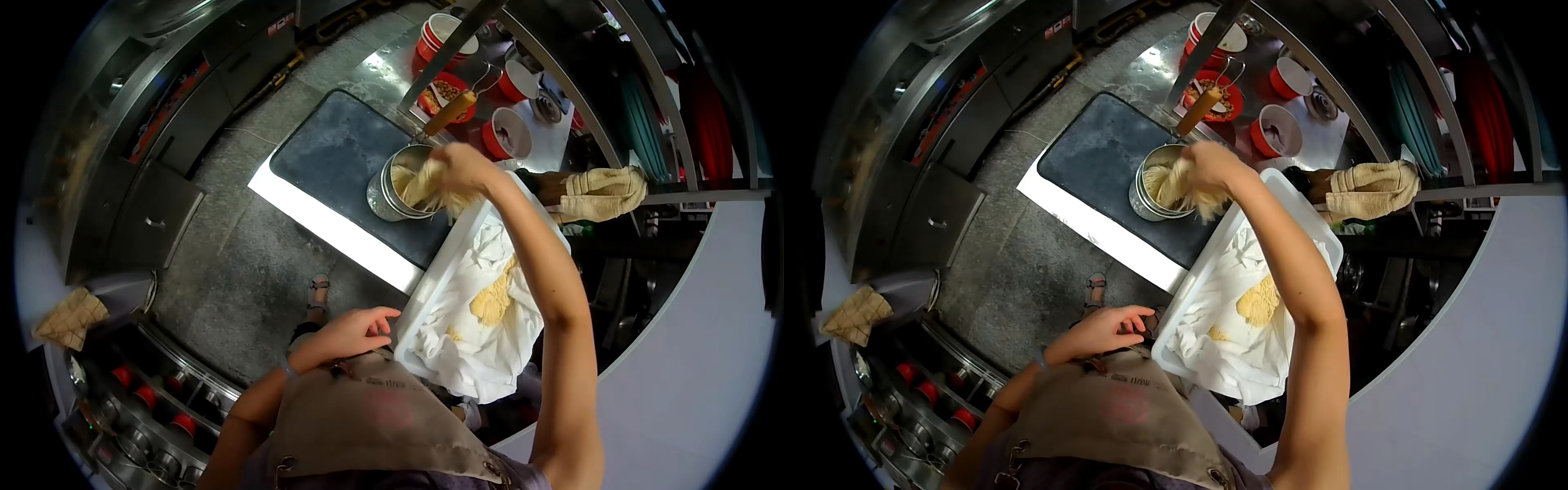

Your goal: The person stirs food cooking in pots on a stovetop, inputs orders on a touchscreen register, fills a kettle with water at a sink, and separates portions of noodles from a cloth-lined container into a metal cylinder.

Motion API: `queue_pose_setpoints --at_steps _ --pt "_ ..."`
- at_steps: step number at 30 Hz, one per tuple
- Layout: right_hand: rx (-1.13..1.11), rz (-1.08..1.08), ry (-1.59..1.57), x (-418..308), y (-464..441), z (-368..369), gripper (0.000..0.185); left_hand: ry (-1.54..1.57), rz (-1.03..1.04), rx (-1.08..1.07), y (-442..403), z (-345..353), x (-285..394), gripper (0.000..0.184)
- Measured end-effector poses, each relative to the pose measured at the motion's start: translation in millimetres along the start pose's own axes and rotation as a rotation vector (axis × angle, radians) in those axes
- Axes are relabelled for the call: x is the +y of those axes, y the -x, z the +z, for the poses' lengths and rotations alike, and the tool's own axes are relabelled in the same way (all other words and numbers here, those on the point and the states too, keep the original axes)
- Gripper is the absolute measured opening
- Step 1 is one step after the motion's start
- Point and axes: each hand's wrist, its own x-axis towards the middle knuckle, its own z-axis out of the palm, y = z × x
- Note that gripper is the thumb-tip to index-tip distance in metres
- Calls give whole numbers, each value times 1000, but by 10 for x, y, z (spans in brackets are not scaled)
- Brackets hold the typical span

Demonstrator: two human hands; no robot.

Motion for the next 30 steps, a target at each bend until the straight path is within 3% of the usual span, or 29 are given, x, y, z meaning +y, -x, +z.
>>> queue_pose_setpoints --at_steps 1,3,4,5,9,13,14,15,17,19,21,22,23,25,26,28,29,30 --pt "-3 5 1 -50 -2 -41 49 1 6 10 -11 -33 9 50" --pt "211 275 -63 -177 8 -164 54 9 4 9 -24 -78 35 49" --pt "36 323 57 -104 -77 -67 56 10 0 13 -26 -102 42 48" --pt "-116 161 109 -47 -27 -1 54 10 -2 12 -21 -116 24 48" --pt "293 296 -91 -61 -39 19 54 19 -7 1 -30 -165 5 49" --pt "139 170 -269 -142 69 59 41 -19 -21 -43 -59 -188 45 49" --pt "289 203 -199 -175 80 -4 32 -18 -21 -47 -80 -178 62 49" --pt "288 204 -201 -169 81 3 32 -18 -18 -52 -95 -174 82 48" --pt "-44 283 -540 -145 119 60 33 -25 -27 -69 -114 -156 121 47" --pt "56 218 -454 -47 172 143 33 -73 60 -50 -176 -112 163 45" --pt "220 -10 -732 63 318 319 41 -226 74 -118 -274 -80 258 46" --pt "184 -1 -809 23 503 280 49 -400 235 -56 -360 -25 260 47" --pt "258 94 -759 -89 770 179 42 -559 402 5 -420 70 253 49" --pt "501 80 -684 87 1177 344 35 -539 468 -109 -581 280 402 50" --pt "542 99 -678 192 1414 485 22 -532 534 -160 -675 395 467 51" --pt "187 346 -638 548 1897 980 11 -543 508 -263 -902 732 327 52" --pt "106 332 -789 677 2150 1312 5 -553 480 -347 -974 879 223 53" --pt "-107 432 -776 777 2378 1600 7 -624 352 -426 -1014 975 155 45"
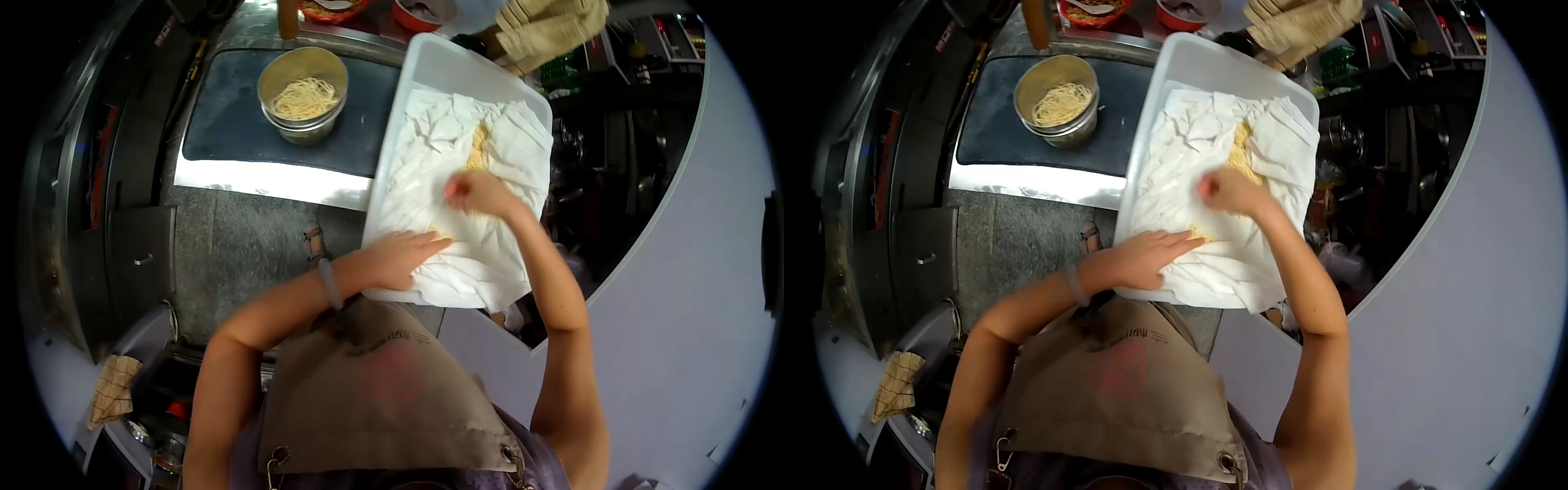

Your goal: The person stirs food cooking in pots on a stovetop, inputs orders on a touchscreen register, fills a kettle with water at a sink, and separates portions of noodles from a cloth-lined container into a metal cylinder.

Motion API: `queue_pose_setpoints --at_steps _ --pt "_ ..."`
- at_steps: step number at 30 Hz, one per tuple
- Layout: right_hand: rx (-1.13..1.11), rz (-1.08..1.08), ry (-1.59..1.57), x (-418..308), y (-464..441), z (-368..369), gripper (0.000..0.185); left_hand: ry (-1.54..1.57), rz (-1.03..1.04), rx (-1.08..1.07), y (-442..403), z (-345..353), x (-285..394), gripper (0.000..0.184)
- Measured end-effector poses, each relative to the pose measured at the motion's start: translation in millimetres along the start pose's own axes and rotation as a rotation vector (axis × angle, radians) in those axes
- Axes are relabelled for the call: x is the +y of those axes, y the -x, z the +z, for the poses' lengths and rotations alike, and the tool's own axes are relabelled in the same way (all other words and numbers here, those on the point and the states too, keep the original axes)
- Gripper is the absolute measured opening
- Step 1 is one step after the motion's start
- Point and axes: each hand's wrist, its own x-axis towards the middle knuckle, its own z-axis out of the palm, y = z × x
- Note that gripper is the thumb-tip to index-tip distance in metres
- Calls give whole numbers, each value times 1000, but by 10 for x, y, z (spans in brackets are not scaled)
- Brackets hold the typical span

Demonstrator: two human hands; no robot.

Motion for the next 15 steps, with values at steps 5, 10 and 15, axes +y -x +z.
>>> queue_pose_setpoints --at_steps 5,10,15 --pt "267 -271 -63 1192 175 967 31 -266 -191 -392 61 147 197 22" --pt "121 53 -202 1039 269 887 65 -193 -109 -170 205 -157 777 14" --pt "-123 -39 345 556 312 713 82 -78 -57 -3 117 -193 1150 17"
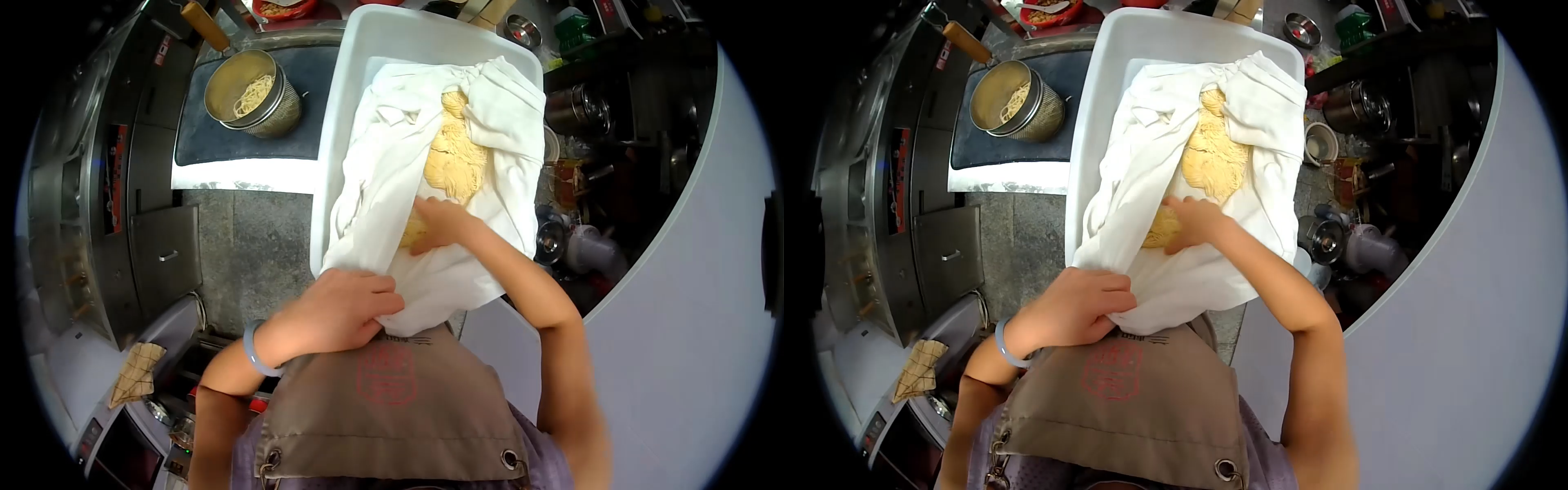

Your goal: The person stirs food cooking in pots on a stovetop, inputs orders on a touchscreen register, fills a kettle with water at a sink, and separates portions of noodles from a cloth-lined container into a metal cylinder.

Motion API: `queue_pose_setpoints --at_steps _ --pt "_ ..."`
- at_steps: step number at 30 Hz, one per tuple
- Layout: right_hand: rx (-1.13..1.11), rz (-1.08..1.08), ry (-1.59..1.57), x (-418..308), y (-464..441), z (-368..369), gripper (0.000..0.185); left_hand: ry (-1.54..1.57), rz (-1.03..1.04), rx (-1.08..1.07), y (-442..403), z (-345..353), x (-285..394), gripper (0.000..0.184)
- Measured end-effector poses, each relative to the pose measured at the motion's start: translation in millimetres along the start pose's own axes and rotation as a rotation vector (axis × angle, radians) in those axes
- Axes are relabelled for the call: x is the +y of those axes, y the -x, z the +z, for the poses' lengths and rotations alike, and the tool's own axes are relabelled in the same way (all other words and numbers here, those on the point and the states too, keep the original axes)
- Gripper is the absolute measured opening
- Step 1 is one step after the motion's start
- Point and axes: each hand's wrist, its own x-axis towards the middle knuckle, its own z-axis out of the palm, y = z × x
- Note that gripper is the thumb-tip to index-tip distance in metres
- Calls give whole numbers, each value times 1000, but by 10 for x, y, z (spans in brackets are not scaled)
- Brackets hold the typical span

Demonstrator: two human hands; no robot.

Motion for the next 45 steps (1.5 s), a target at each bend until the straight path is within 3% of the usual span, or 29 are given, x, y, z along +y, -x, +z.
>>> queue_pose_setpoints --at_steps 6,10,12,13,15,20,23,29,34,40,45 --pt "42 -63 315 -34 -344 318 59 -58 -30 124 -74 -99 246 22" --pt "74 -95 281 184 -478 195 53 -49 -89 214 26 -152 294 23" --pt "252 -338 -85 433 -476 97 50 -5 -191 294 88 -183 269 23" --pt "253 -344 -83 451 -399 -8 50 -9 -194 298 113 -190 254 23" --pt "97 -284 -470 505 -219 -257 51 -37 -230 331 135 -194 201 21" --pt "259 -276 -645 650 158 -528 50 1 -193 286 174 -221 128 18" --pt "258 -138 -1023 429 507 -843 46 11 -205 215 191 -234 30 20" --pt "378 -209 -1026 -121 802 -1414 42 105 -166 116 156 -75 -369 24" --pt "413 -371 -1013 -798 546 -1803 41 229 -94 17 157 71 -688 28" --pt "379 -485 -903 -1509 -267 -2010 37 356 -55 82 219 126 -870 34" --pt "538 -628 -627 -1767 -1042 -2041 46 401 -83 59 286 165 -929 42"
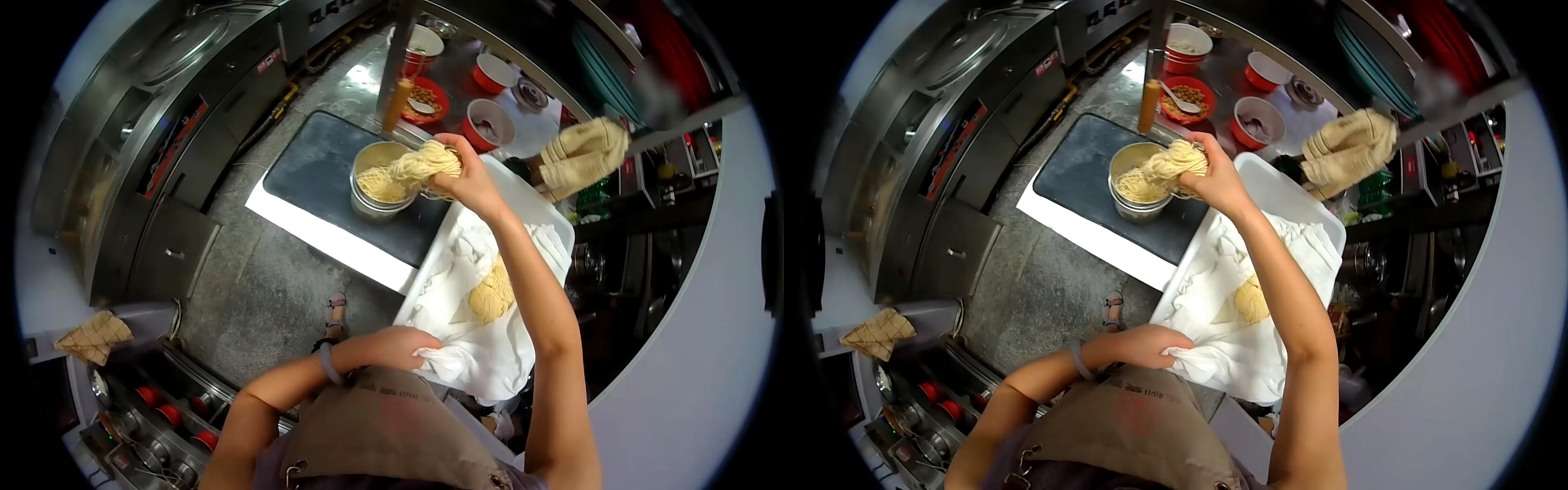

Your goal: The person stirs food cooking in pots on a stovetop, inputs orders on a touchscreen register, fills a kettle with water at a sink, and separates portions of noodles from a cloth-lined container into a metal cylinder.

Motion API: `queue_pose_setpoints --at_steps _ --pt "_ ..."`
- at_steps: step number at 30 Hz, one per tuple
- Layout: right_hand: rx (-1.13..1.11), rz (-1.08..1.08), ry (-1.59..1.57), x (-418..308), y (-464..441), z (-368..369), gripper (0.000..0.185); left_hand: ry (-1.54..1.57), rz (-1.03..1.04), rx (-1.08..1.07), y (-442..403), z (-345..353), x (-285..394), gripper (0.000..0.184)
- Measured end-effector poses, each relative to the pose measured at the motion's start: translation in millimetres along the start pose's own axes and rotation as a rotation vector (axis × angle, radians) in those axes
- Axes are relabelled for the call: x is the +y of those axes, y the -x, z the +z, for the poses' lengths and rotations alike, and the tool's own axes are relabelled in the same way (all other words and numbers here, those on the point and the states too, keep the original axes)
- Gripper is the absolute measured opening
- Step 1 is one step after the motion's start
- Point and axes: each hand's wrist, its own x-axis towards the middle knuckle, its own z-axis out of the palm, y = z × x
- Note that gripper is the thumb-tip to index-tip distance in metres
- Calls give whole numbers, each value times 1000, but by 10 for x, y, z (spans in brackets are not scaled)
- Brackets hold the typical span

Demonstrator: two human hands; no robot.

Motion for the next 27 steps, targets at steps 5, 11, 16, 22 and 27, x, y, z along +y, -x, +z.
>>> queue_pose_setpoints --at_steps 5,11,16,22,27 --pt "-33 67 4 104 -387 141 50 101 -25 -61 45 -54 -60 46" --pt "-74 153 234 128 -567 167 31 96 16 -142 62 -86 -167 47" --pt "45 207 291 -2 -613 242 30 102 52 -163 59 -90 -205 47" --pt "-152 395 185 -215 -522 332 45 105 79 -196 -7 -63 -237 45" --pt "32 163 133 -143 170 -84 50 195 -123 -306 -138 -247 22 46"
